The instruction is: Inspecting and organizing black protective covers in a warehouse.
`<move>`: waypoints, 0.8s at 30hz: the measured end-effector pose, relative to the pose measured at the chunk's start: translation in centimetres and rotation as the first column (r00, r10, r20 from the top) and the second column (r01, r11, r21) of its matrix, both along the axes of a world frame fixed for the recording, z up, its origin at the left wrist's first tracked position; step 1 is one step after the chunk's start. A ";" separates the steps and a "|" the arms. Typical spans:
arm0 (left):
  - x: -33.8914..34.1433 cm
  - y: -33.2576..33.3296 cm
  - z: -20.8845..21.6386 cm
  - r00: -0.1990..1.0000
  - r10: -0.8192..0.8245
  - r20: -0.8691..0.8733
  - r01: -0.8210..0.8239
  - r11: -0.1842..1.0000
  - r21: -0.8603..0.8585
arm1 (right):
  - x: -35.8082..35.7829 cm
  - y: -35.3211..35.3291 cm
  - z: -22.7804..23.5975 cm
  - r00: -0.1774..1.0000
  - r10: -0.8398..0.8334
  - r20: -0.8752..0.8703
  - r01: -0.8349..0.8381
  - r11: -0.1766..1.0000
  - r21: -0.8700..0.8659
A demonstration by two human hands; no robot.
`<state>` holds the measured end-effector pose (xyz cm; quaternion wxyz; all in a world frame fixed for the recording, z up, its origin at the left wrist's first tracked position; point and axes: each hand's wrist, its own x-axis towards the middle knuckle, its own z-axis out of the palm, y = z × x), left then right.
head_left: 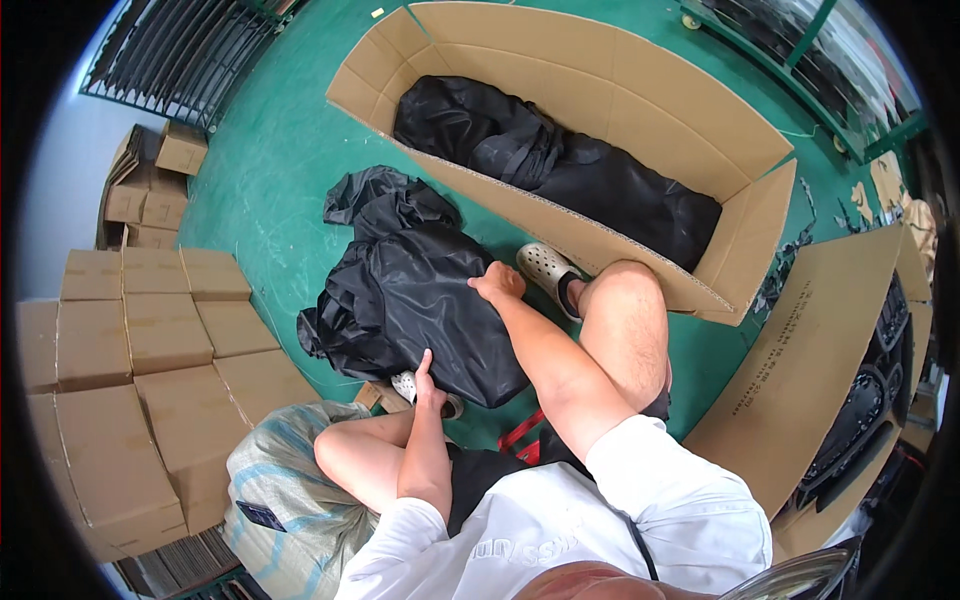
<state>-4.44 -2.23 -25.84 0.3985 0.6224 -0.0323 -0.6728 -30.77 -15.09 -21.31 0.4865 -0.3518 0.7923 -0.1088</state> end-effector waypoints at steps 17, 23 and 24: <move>-1.2 -0.4 1.0 0.998 0.061 0.011 -0.062 0.996 0.061 | 0.0 0.2 -0.3 0.999 0.039 0.020 -0.039 0.999 -0.024; -0.8 -0.6 0.3 0.996 0.086 -0.026 -0.085 0.996 0.028 | -0.5 -0.1 -0.6 0.990 0.135 0.031 -0.134 0.991 -0.014; -0.6 -0.7 0.3 0.996 0.084 -0.008 -0.084 0.996 0.041 | -0.3 -0.2 -0.8 0.991 0.128 0.028 -0.127 0.992 -0.012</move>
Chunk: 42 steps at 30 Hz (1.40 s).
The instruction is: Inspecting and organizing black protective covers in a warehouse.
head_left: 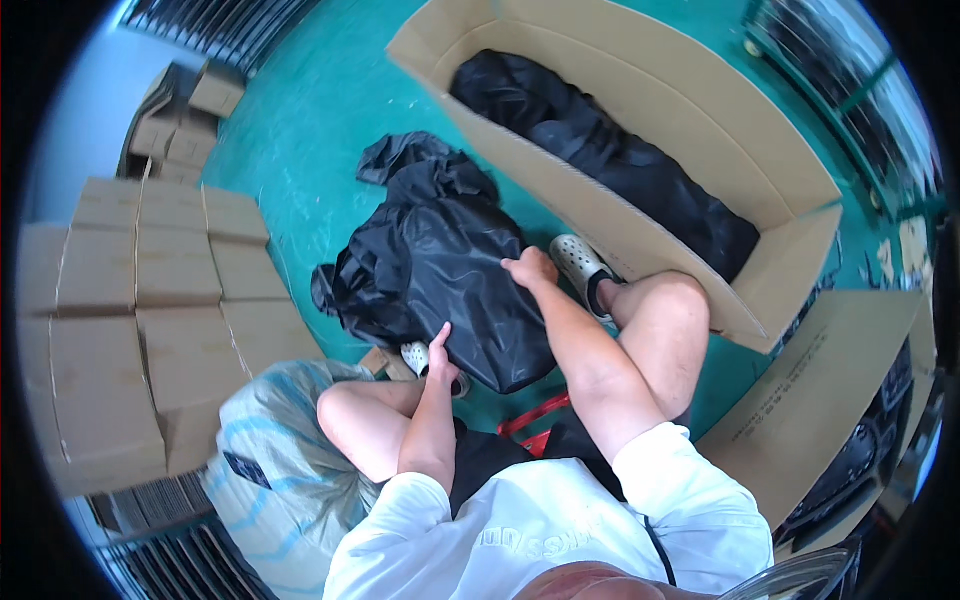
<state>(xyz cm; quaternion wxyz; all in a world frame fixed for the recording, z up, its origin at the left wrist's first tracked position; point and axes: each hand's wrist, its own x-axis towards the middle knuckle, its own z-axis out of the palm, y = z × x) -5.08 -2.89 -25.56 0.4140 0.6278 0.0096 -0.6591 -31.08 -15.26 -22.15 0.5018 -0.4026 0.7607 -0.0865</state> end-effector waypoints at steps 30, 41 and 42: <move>12.9 -13.1 -10.3 0.897 -0.042 -0.440 0.019 0.998 -0.057 | -0.4 -11.0 -4.3 0.537 -0.434 0.723 0.115 0.887 0.448; 8.7 -11.0 -0.3 0.946 -0.029 -0.323 -0.124 0.889 -0.441 | -0.2 -8.4 -0.1 0.513 -0.278 0.812 0.309 0.942 0.127; 8.2 -10.5 1.7 0.909 -0.045 -0.414 -0.167 0.871 -0.462 | -0.5 -8.0 1.1 0.503 -0.250 0.827 0.311 0.946 0.096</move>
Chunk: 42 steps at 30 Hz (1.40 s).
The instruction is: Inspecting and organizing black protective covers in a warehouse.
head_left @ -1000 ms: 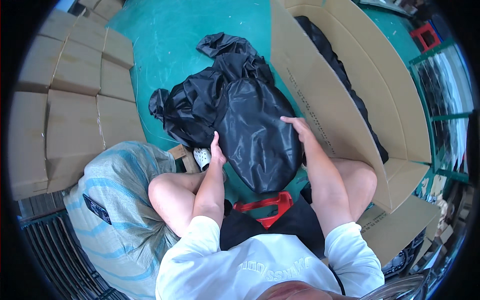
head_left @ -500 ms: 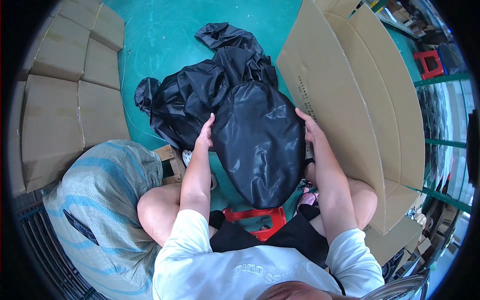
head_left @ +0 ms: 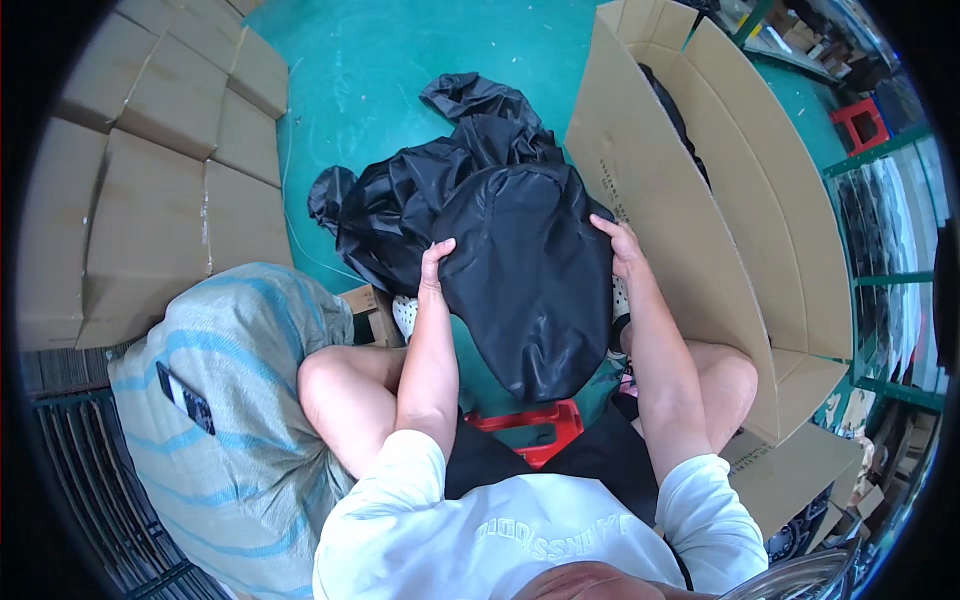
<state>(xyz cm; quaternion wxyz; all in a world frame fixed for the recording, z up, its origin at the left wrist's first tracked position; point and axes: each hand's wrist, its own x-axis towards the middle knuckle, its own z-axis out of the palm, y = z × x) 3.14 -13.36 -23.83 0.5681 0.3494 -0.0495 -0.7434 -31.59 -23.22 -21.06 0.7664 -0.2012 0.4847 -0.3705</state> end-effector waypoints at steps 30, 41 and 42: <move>-32.9 6.9 50.3 0.939 -0.083 0.333 0.343 0.260 -0.903 | -39.9 6.0 47.5 0.956 -0.279 0.089 0.203 0.412 -0.889; -43.3 3.3 34.6 0.712 -0.701 0.020 0.619 0.614 -0.490 | -45.2 8.6 32.7 0.866 -0.432 -0.253 0.161 0.718 -0.678; -43.6 3.1 34.1 0.670 -0.741 -0.043 0.660 0.620 -0.424 | -45.9 8.6 31.4 0.865 -0.430 -0.256 0.162 0.725 -0.669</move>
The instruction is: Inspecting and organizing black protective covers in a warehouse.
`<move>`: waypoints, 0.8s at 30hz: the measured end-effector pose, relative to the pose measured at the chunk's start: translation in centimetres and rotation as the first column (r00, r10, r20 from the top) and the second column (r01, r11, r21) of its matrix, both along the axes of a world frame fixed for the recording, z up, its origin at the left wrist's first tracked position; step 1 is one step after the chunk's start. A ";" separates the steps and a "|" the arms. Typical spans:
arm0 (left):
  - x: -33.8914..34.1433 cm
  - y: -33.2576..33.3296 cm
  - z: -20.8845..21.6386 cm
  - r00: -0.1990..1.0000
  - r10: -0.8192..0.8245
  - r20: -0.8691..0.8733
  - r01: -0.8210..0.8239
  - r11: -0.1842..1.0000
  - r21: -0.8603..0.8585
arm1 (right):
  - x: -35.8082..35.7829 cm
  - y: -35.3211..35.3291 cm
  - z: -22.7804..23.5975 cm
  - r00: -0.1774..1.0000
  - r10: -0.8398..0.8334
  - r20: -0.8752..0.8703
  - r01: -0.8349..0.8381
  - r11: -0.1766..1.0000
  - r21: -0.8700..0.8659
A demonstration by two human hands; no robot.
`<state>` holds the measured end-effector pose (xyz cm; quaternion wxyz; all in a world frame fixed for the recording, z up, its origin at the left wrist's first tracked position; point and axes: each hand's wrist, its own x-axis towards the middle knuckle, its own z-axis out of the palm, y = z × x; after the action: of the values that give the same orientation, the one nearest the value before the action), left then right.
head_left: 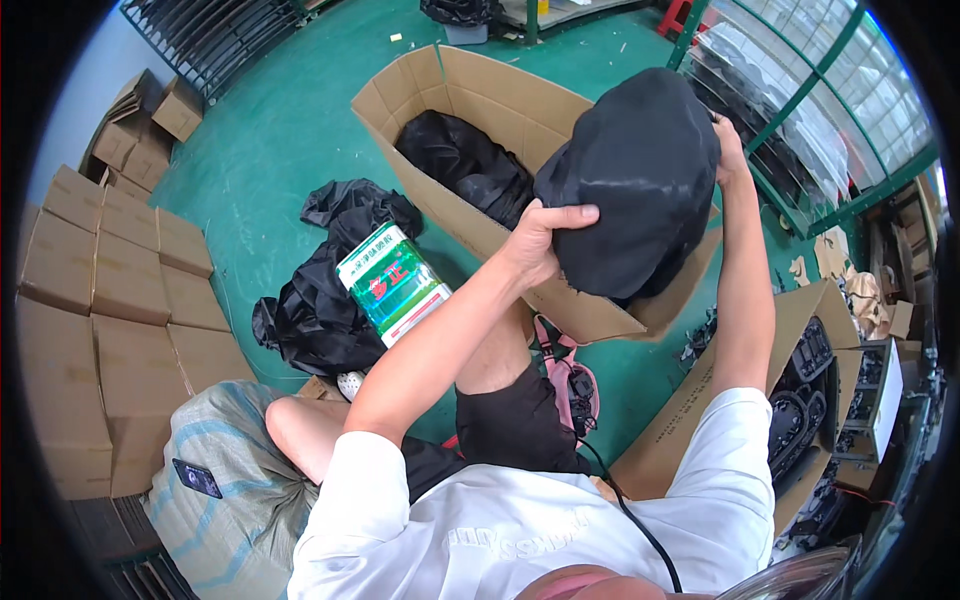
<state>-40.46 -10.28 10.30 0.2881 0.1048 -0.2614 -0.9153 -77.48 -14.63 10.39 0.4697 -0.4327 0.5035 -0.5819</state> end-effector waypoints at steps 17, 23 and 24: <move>1.1 -11.3 0.5 0.557 0.102 0.825 -0.086 0.994 -0.065 | 2.8 -13.1 -10.0 0.593 0.364 -0.718 -0.052 0.908 0.417; 10.4 -7.9 2.1 0.757 0.492 0.431 -0.141 0.766 -0.627 | 13.3 -19.2 -34.9 0.448 0.137 -0.884 0.228 0.938 0.261; 13.3 -6.4 1.0 0.720 0.560 0.409 -0.053 0.632 -0.773 | 13.1 -20.3 -35.4 0.485 0.261 -0.835 0.279 0.859 0.430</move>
<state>-27.14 -16.65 11.34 0.3645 0.3230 -0.6507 -0.5825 -64.35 -34.90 -25.03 0.2414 -0.5223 0.8081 -0.1263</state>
